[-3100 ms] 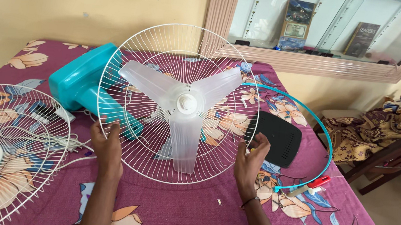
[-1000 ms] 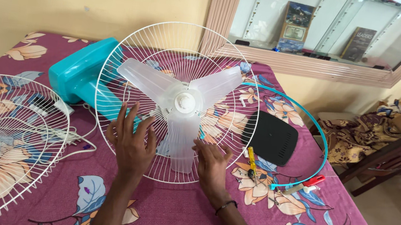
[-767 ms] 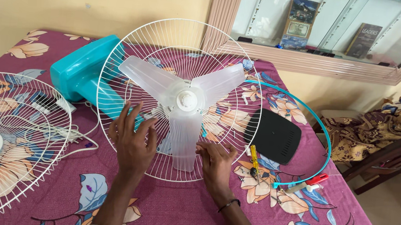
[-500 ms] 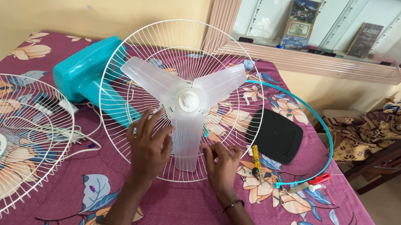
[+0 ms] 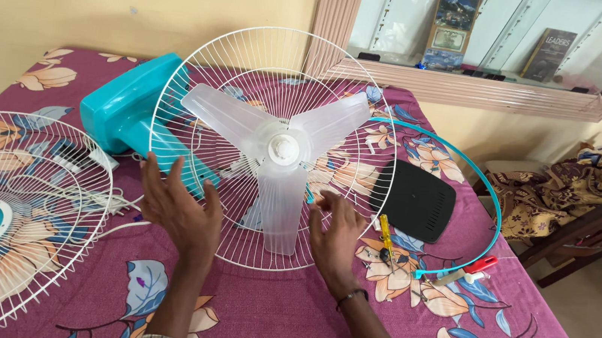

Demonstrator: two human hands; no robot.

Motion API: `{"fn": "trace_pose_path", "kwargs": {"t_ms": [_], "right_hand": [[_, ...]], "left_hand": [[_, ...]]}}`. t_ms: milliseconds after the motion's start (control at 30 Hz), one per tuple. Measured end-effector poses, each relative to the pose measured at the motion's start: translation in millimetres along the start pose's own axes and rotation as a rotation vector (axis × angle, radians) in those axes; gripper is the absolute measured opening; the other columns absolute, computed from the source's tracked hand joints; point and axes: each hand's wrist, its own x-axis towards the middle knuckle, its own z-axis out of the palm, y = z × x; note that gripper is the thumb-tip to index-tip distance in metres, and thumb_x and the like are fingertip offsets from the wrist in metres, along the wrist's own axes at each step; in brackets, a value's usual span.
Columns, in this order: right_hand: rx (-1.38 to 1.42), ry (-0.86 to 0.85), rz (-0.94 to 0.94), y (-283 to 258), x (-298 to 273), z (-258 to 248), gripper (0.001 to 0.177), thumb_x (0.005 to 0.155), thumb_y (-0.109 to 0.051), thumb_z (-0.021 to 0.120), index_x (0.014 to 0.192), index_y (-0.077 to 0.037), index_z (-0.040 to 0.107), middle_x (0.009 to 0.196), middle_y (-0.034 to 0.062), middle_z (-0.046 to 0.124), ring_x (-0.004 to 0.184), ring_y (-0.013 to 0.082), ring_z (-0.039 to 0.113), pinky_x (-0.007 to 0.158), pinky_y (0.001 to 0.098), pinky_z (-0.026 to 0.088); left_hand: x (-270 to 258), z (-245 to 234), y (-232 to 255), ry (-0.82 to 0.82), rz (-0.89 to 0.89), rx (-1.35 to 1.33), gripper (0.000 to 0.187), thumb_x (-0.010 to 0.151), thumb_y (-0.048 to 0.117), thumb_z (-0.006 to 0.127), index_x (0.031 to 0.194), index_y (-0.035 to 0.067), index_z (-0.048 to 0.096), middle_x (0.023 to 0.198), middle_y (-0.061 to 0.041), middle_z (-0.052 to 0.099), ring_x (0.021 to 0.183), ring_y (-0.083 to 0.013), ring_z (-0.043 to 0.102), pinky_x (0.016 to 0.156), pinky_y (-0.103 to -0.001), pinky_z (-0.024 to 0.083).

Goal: The person assembles an electric fan by placing the fan blades onto the motor hub, securing them with a central cap, and attaching the front and rear wire cages. The fan is reassembled on a table with floral-patterned cloth.

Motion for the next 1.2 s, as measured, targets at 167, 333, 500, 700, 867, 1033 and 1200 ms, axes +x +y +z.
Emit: {"fn": "trace_pose_path", "kwargs": {"t_ms": [167, 333, 500, 700, 867, 1033, 1200], "right_hand": [[-0.017, -0.057, -0.02, -34, 40, -4, 0.037, 0.1, -0.031, 0.064, 0.127, -0.006, 0.058, 0.098, 0.0056, 0.069, 0.094, 0.0155, 0.064, 0.093, 0.0431, 0.039], [-0.374, -0.206, 0.013, -66, 98, -12, 0.049, 0.098, -0.059, 0.058, 0.102, -0.01, 0.058, 0.09, 0.008, 0.064, 0.087, 0.0219, 0.06, 0.088, 0.0465, 0.039], [-0.416, -0.278, -0.13, -82, 126, -8, 0.06, 0.098, -0.068, 0.049, 0.082, -0.012, 0.063, 0.074, 0.0072, 0.067, 0.073, 0.0236, 0.065, 0.089, 0.0512, 0.037], [-0.462, -0.224, -0.191, -84, 128, 0, 0.056, 0.101, -0.06, 0.05, 0.077, -0.012, 0.066, 0.064, 0.0086, 0.069, 0.059, 0.0259, 0.068, 0.094, 0.056, 0.036], [-0.51, -0.294, -0.193, -80, 128, 5, 0.057, 0.102, -0.06, 0.049, 0.078, -0.011, 0.065, 0.062, 0.0096, 0.069, 0.058, 0.0254, 0.068, 0.093, 0.0554, 0.036], [-0.478, -0.238, -0.3, -70, 127, 10, 0.056, 0.104, -0.057, 0.049, 0.078, -0.01, 0.064, 0.061, 0.0087, 0.066, 0.051, 0.0244, 0.063, 0.092, 0.0526, 0.038], [-0.448, -0.209, -0.383, -63, 128, 15, 0.054, 0.104, -0.055, 0.051, 0.077, -0.01, 0.063, 0.061, 0.0075, 0.064, 0.048, 0.0218, 0.057, 0.089, 0.0525, 0.039]], "left_hand": [[0, 2, -4, -0.04, 0.025, 0.067, 0.047, 0.103, 0.031, 0.064, 0.143, 0.008, 0.055, 0.17, -0.02, 0.028, 0.16, -0.0401, 0.02, 0.119, -0.069, 0.018], [-13, 8, 21, -0.241, 0.185, 0.18, 0.046, 0.101, 0.042, 0.06, 0.139, 0.015, 0.059, 0.166, -0.014, 0.037, 0.16, -0.0337, 0.019, 0.121, -0.07, 0.01], [-24, 15, 49, -0.433, 0.28, 0.12, 0.082, 0.093, 0.067, 0.055, 0.148, 0.008, 0.049, 0.164, -0.019, 0.035, 0.156, -0.0329, 0.017, 0.117, -0.069, 0.009], [-31, 21, 60, -0.552, 0.295, 0.224, 0.113, 0.078, 0.078, 0.06, 0.155, 0.002, 0.031, 0.162, -0.022, 0.028, 0.155, -0.033, 0.014, 0.114, -0.073, 0.009], [-32, 21, 59, -0.587, 0.29, 0.193, 0.122, 0.071, 0.081, 0.065, 0.153, -0.001, 0.029, 0.161, -0.025, 0.027, 0.154, -0.0353, 0.014, 0.112, -0.075, 0.01], [-31, 17, 63, -0.599, 0.282, 0.184, 0.123, 0.07, 0.078, 0.069, 0.153, -0.003, 0.029, 0.161, -0.027, 0.026, 0.154, -0.0359, 0.013, 0.113, -0.076, 0.01], [-31, 19, 66, -0.662, 0.253, 0.202, 0.12, 0.071, 0.071, 0.071, 0.153, -0.004, 0.027, 0.162, -0.027, 0.023, 0.156, -0.0356, 0.009, 0.114, -0.077, 0.006]]}}
